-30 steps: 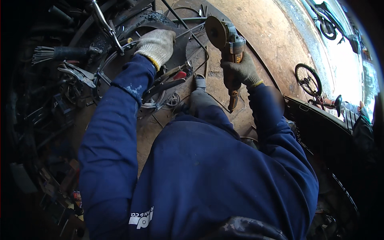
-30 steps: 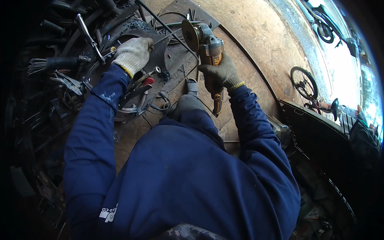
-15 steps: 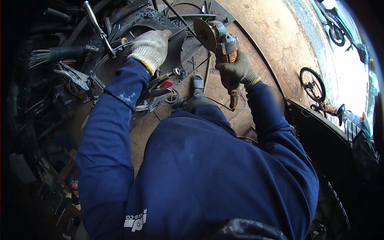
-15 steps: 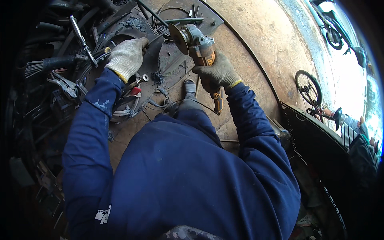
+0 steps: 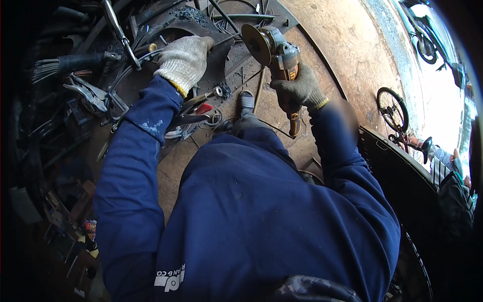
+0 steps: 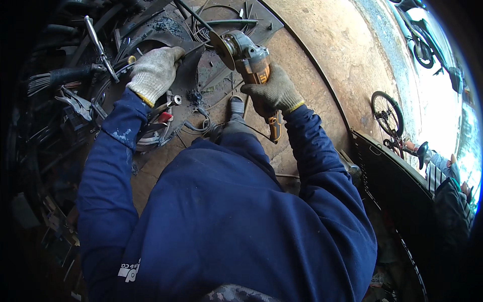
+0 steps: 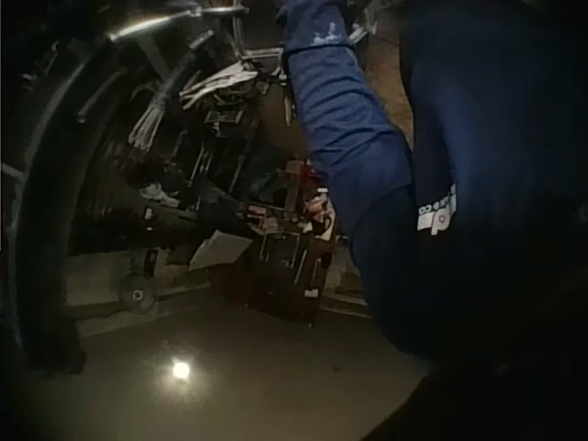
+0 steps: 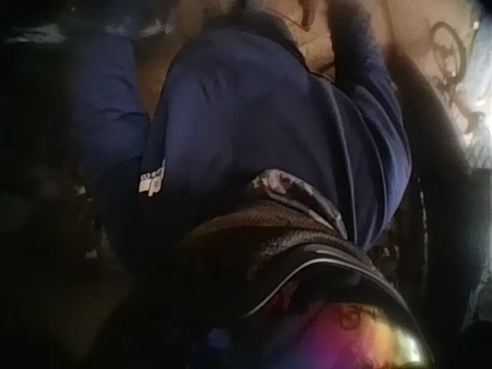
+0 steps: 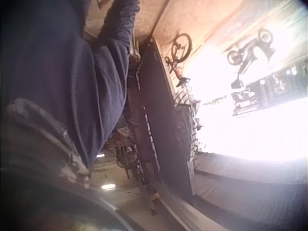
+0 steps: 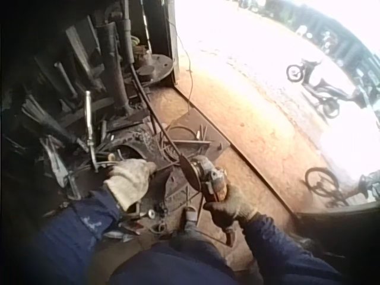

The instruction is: The person welds components onto a curved metal plate, secures a rod with clamps, and grinds the metal surface using an angle grinder.

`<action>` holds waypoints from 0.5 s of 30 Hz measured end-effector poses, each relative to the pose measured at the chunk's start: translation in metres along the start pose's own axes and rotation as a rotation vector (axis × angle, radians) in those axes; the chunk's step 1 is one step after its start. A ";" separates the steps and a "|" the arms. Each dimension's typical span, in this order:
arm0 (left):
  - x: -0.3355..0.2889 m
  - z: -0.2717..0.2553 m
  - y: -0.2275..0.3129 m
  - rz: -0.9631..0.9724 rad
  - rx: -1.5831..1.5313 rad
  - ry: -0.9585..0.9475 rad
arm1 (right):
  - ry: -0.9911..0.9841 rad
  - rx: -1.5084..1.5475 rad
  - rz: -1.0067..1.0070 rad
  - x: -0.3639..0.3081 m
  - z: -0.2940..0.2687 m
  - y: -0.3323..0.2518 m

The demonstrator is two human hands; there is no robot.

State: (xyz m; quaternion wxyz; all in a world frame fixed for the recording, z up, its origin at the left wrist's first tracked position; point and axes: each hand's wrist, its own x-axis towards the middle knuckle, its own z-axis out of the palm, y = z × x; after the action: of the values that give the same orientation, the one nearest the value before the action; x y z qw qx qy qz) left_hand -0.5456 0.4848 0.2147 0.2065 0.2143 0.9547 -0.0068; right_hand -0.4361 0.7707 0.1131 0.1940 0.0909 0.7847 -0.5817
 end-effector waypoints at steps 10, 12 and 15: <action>-0.001 0.004 0.000 0.041 0.027 0.039 | 0.011 -0.039 -0.010 0.002 0.004 -0.006; -0.001 0.003 0.002 0.038 0.031 0.043 | 0.019 -0.062 -0.010 0.004 0.003 -0.004; -0.003 0.002 0.001 0.039 0.024 0.056 | 0.022 -0.067 -0.001 0.005 0.005 -0.004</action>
State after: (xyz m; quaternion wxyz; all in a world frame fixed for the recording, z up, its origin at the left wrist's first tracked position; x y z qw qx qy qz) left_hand -0.5415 0.4845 0.2138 0.1773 0.2356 0.9555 -0.0081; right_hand -0.4409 0.7644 0.1131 0.1878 0.0904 0.8058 -0.5542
